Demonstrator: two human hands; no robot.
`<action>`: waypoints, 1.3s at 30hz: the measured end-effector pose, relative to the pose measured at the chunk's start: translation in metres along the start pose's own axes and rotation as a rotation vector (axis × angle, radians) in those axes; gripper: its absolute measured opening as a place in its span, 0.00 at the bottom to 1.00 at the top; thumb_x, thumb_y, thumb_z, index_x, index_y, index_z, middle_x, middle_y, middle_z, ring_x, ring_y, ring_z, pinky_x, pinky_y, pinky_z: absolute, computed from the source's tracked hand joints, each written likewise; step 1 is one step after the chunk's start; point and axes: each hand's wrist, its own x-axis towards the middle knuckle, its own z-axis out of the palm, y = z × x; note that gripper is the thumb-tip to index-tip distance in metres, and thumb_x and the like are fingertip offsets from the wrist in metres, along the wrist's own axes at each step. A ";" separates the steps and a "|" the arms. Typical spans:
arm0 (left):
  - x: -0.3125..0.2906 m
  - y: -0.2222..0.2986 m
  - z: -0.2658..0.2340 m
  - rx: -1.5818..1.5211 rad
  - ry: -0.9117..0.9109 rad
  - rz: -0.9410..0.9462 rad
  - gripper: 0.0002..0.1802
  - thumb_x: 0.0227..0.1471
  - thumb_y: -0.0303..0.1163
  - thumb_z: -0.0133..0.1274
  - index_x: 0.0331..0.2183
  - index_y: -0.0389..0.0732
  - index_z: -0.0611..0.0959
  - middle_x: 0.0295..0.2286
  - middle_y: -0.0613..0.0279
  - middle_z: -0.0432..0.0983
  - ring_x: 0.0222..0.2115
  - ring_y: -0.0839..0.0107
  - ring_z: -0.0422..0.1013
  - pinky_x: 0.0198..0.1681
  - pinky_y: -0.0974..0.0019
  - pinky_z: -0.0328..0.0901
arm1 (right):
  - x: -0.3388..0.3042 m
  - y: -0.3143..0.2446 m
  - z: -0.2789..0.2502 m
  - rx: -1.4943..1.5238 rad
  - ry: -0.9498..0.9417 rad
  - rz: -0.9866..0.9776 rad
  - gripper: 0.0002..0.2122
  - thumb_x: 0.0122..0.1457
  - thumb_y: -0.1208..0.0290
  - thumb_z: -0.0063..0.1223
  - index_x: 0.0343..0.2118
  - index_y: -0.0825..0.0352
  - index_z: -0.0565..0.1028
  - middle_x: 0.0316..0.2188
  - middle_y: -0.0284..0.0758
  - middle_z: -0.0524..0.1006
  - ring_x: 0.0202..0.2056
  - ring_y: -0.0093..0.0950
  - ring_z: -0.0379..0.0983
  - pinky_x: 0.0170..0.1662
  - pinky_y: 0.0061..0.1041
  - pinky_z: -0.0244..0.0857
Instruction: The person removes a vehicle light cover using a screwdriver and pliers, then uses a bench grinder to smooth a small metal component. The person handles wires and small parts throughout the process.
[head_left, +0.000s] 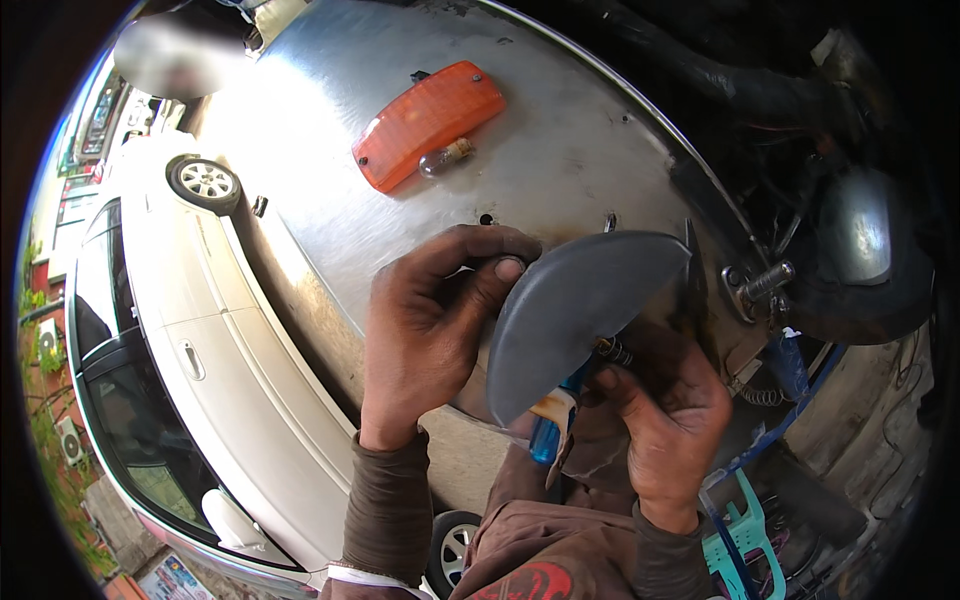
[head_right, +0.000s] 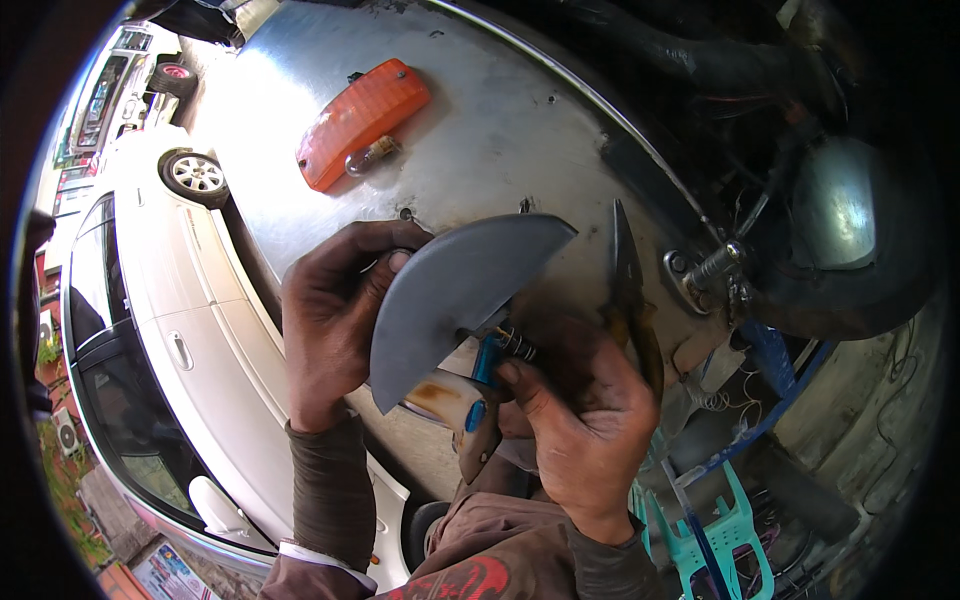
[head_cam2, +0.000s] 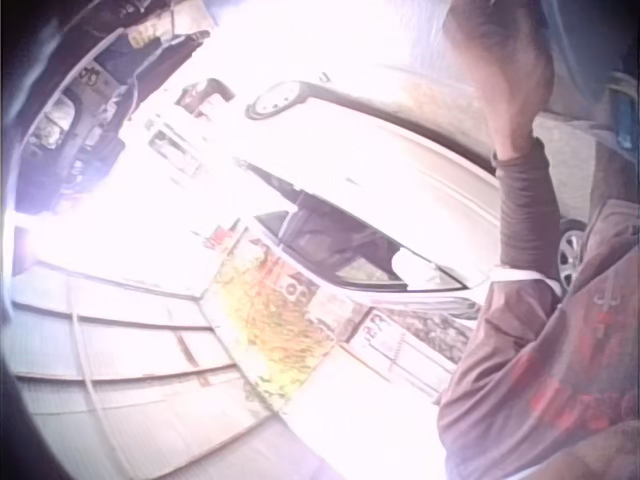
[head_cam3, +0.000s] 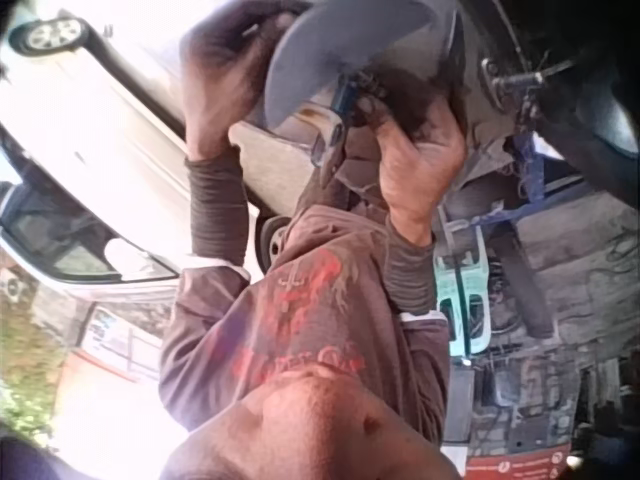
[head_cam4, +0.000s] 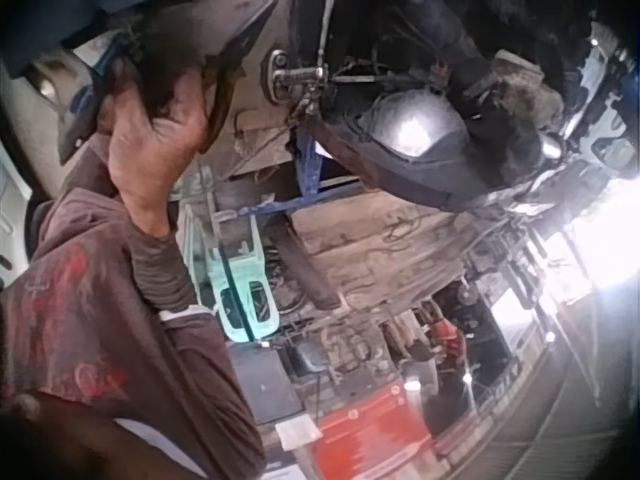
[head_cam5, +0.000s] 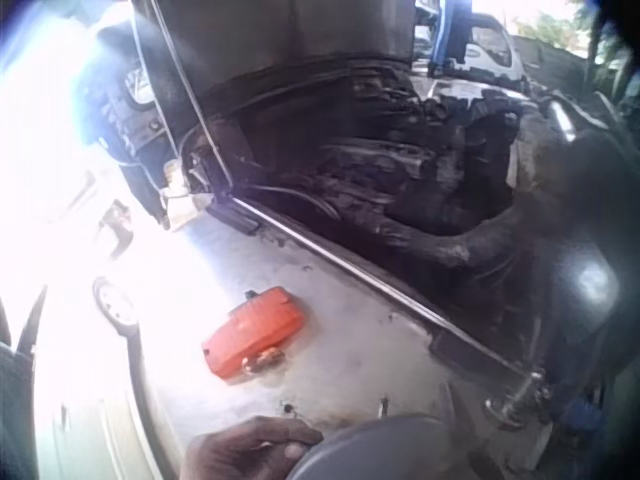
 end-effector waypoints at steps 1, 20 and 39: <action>0.000 0.000 0.000 -0.001 0.004 0.001 0.09 0.58 0.26 0.57 0.40 0.33 0.85 0.34 0.58 0.82 0.36 0.73 0.77 0.44 0.67 0.71 | 0.000 -0.001 0.000 0.000 0.003 0.004 0.17 0.53 0.89 0.60 0.47 0.76 0.74 0.40 0.40 0.80 0.40 0.25 0.78 0.45 0.24 0.75; 0.001 -0.002 0.002 0.034 0.018 0.039 0.08 0.58 0.24 0.56 0.39 0.33 0.85 0.33 0.58 0.82 0.35 0.73 0.77 0.42 0.68 0.72 | 0.002 -0.001 0.000 0.089 -0.072 0.006 0.20 0.54 0.86 0.62 0.50 0.74 0.72 0.42 0.38 0.79 0.43 0.24 0.76 0.48 0.22 0.72; 0.004 0.005 0.000 0.164 0.005 0.082 0.10 0.53 0.18 0.55 0.38 0.34 0.87 0.31 0.57 0.83 0.32 0.73 0.77 0.40 0.68 0.72 | 0.016 0.007 0.013 -0.224 -0.062 -0.339 0.09 0.55 0.82 0.60 0.40 0.74 0.77 0.33 0.41 0.80 0.35 0.29 0.79 0.39 0.27 0.71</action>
